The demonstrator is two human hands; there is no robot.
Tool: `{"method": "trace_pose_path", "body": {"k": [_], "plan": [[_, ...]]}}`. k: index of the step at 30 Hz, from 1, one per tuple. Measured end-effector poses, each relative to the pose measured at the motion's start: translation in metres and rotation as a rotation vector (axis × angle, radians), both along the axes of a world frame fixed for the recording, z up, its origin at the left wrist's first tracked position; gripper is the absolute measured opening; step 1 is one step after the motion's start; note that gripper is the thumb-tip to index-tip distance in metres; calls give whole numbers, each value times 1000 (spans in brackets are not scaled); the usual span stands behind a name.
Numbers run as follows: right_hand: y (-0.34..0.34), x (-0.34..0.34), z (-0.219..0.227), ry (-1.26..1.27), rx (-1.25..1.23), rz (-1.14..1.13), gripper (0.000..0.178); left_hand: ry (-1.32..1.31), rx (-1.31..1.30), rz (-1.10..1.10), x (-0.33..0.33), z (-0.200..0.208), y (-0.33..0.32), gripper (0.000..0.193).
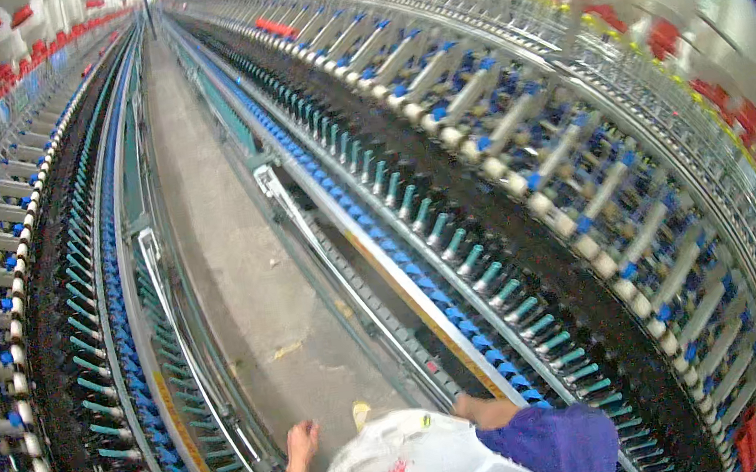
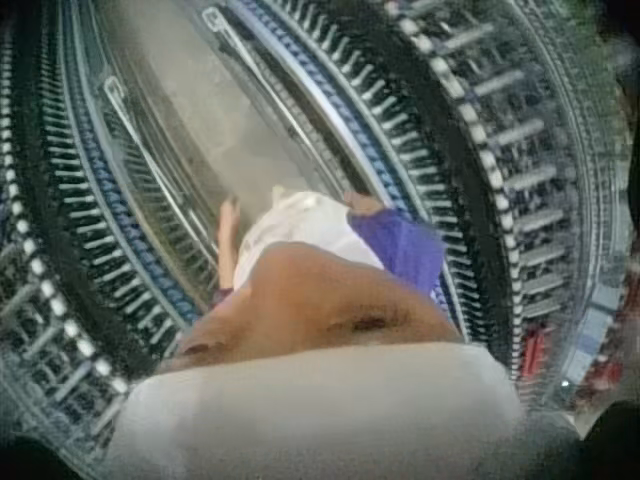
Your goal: The person repeatedly threads white yarn through guides and tensioners on a row of industrial spinning machines. They use a small blue tool to assist with threading and occasionally adjust red guide components. The hands work along the machine line, moving from one spindle to the next.
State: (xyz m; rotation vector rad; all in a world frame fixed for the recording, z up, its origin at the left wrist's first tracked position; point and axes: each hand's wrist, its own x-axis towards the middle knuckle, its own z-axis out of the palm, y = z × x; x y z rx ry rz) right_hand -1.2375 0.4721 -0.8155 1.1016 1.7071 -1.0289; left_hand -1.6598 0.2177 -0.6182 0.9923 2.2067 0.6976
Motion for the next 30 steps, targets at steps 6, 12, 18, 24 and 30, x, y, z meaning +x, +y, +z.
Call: {"method": "trace_pose_path", "body": {"k": [6,12,18,24,30], "plan": [[213,-339,28,475,359,160,30,-53,154,326,-173,-14,90,29],[362,-607,87,888,471,-55,25,1,103,386,-391,-49,209,23],[456,-692,100,450,483,264,27,20,233,188,-637,29,420,28],[572,-758,23,400,336,-49,14,16,318,-47,-846,65,649,30],[766,-993,-19,391,323,536,13,70,135,-159,-1015,52,810,32]]}}
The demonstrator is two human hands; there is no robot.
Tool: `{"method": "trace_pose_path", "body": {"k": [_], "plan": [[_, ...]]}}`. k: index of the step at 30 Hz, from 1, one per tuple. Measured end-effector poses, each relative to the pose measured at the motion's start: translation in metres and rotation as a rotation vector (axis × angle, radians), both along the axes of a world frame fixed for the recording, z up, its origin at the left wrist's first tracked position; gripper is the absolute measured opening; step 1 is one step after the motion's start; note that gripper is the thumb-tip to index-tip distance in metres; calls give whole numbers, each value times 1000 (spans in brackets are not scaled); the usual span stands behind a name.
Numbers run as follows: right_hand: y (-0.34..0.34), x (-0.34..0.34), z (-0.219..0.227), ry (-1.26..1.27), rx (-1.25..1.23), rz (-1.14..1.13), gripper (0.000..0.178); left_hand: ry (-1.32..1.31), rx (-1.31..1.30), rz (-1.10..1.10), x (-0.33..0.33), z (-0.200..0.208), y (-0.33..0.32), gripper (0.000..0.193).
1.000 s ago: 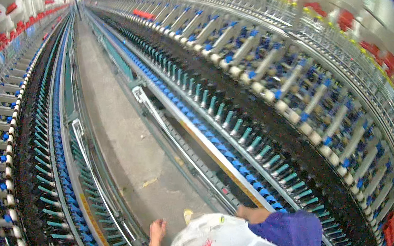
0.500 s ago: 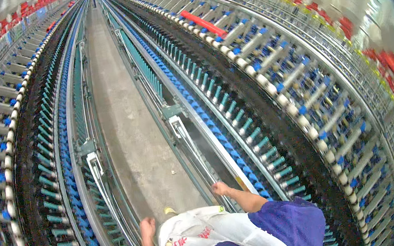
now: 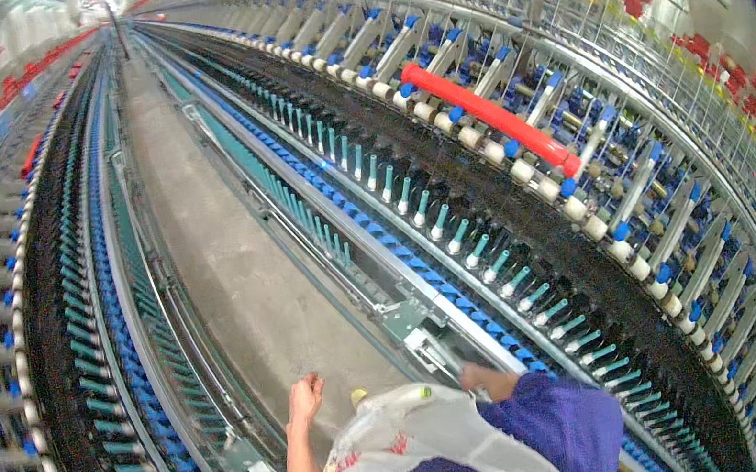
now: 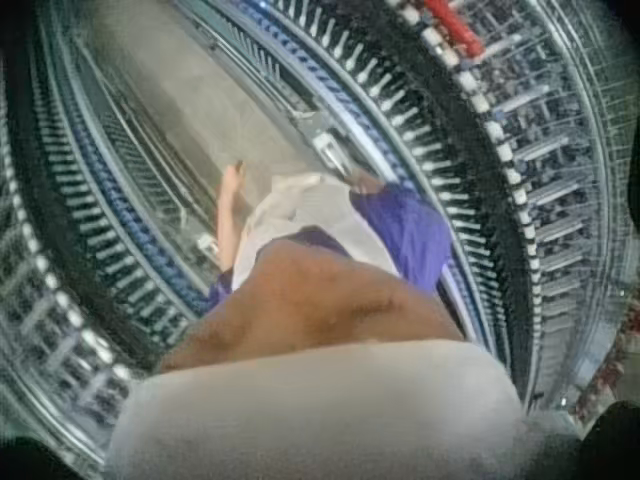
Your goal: The person repeatedly threads white yarn through guides and tensioners on a row of industrial spinning machines. They use a small blue tool to assist with threading and occasionally adjust red guide components. The hands work along the machine line, moving from one spindle to the next.
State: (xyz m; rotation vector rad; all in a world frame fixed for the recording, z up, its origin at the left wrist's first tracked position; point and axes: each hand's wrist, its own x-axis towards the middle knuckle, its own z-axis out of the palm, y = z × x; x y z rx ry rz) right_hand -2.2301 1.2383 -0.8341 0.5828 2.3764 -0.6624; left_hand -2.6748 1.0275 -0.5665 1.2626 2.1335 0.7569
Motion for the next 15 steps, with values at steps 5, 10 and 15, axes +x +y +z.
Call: {"method": "trace_pose_path", "body": {"k": [5,10,15], "plan": [[191,-272,176,580,-93,-493,24,-78,112,-4,-130,-14,85,29],[390,-452,414,1009,319,-413,34,-92,-66,-46,-267,-53,191,28],[544,-508,618,1345,493,-696,32,9,65,-209,-377,-39,348,30]]}}
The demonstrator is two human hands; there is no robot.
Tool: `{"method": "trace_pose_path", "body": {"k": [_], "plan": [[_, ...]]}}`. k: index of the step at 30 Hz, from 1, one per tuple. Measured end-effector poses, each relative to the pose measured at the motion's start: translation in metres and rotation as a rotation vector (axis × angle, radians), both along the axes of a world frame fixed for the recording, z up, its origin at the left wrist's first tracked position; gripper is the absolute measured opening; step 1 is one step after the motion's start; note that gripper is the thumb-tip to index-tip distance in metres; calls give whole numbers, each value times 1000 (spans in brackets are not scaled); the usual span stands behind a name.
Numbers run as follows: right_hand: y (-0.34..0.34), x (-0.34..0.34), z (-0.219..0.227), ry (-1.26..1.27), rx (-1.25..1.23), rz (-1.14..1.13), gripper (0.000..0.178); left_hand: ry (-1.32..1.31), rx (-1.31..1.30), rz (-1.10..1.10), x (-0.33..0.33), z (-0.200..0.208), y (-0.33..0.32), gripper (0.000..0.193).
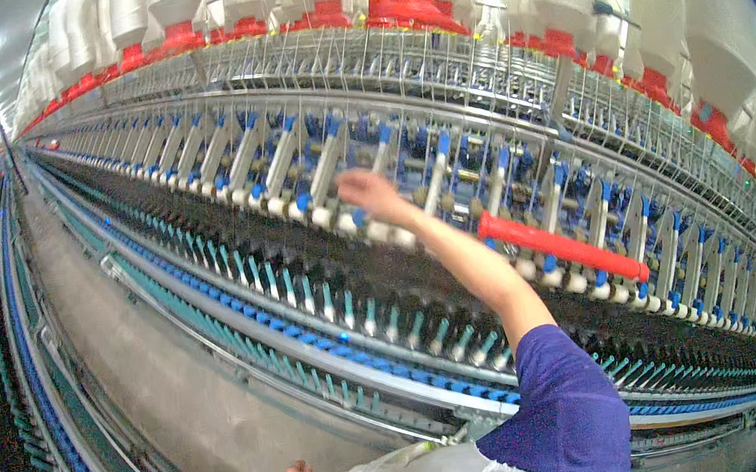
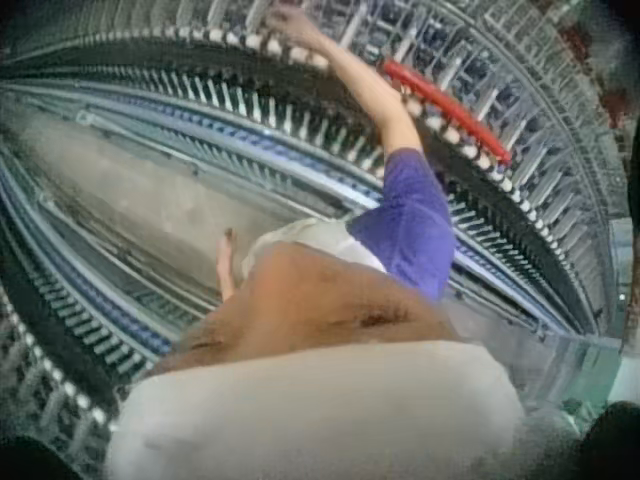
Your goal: The person repeatedly threads white yarn through guides and tensioners on a row of industrial spinning machines. They use a small blue tool to assist with threading and occasionally adjust red guide components. The hands work along the machine line, moving from one spindle to the next.
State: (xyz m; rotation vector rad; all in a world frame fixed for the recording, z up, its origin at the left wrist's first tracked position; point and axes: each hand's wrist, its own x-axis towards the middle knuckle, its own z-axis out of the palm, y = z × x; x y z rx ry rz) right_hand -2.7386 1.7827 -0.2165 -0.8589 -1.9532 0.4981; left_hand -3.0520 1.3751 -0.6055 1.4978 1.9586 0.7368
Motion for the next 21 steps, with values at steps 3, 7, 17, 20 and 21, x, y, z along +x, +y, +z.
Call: {"method": "trace_pose_path", "body": {"k": [3,7,17,20,21], "plan": [[103,13,97,220,10,-219,40,15,-2,-102,-34,37,106,31],[202,42,189,709,-76,-301,62,-152,157,-284,-35,95,237,31],[236,56,291,619,-39,-46,26,-185,770,-970,82,290,481,20],[223,45,298,445,-5,40,21,-291,765,-1066,142,337,558,25],[213,41,297,392,45,41,22,-281,955,-1048,171,350,587,29]]}}
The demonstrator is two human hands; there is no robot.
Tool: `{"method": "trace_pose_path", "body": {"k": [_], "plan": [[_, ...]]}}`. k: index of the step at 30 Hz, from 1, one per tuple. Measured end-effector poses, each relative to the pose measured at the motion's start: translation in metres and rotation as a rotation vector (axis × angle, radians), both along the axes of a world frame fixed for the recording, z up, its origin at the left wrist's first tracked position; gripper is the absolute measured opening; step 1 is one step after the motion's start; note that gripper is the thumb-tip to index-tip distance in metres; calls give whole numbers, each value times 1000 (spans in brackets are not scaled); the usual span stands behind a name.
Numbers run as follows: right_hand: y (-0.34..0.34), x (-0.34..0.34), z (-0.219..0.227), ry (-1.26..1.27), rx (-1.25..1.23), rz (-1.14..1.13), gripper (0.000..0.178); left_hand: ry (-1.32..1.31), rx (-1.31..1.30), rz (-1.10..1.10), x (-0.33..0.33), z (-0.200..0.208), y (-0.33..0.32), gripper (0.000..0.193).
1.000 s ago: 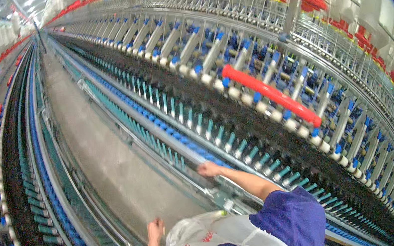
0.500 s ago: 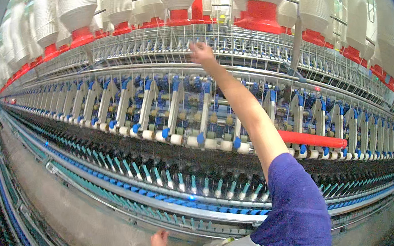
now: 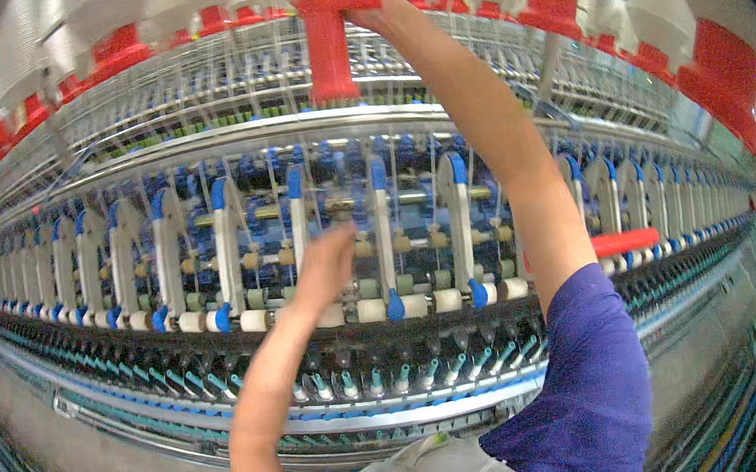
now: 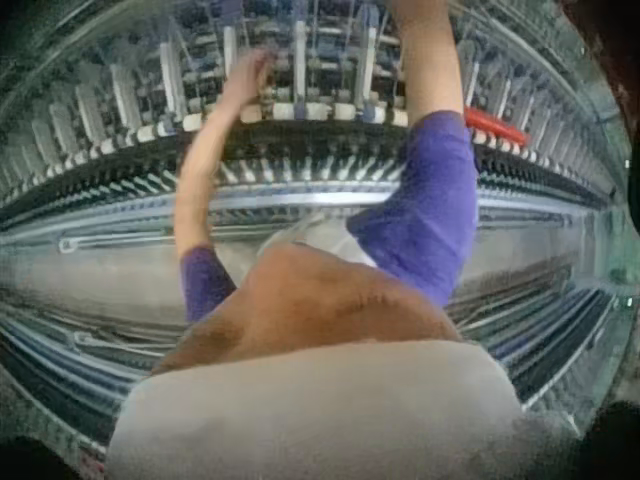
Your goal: The person repeatedly threads white yarn through guides and tensioners on a row of industrial spinning machines. They use a small blue tool to assist with threading and occasionally adjust red guide components. The hands work along the machine line, moving from one spindle to the next.
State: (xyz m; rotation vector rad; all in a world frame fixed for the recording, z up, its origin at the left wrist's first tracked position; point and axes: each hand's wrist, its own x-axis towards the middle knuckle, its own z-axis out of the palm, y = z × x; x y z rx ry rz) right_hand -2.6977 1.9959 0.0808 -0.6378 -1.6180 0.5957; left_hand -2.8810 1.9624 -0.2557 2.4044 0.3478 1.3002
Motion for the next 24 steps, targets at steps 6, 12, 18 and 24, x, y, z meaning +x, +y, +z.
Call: {"method": "trace_pose_path", "body": {"k": [6,12,18,24], "plan": [[-124,10,-86,-792,-113,-798,51,486,391,135,92,34,108,66],[-312,160,-175,-1302,-85,-1461,65,436,575,245,98,29,94,86],[-359,222,-316,-866,-633,-1754,62,613,492,144,119,6,121,58],[-368,145,-295,-998,-417,-1873,59,480,507,56,129,5,146,49]]}}
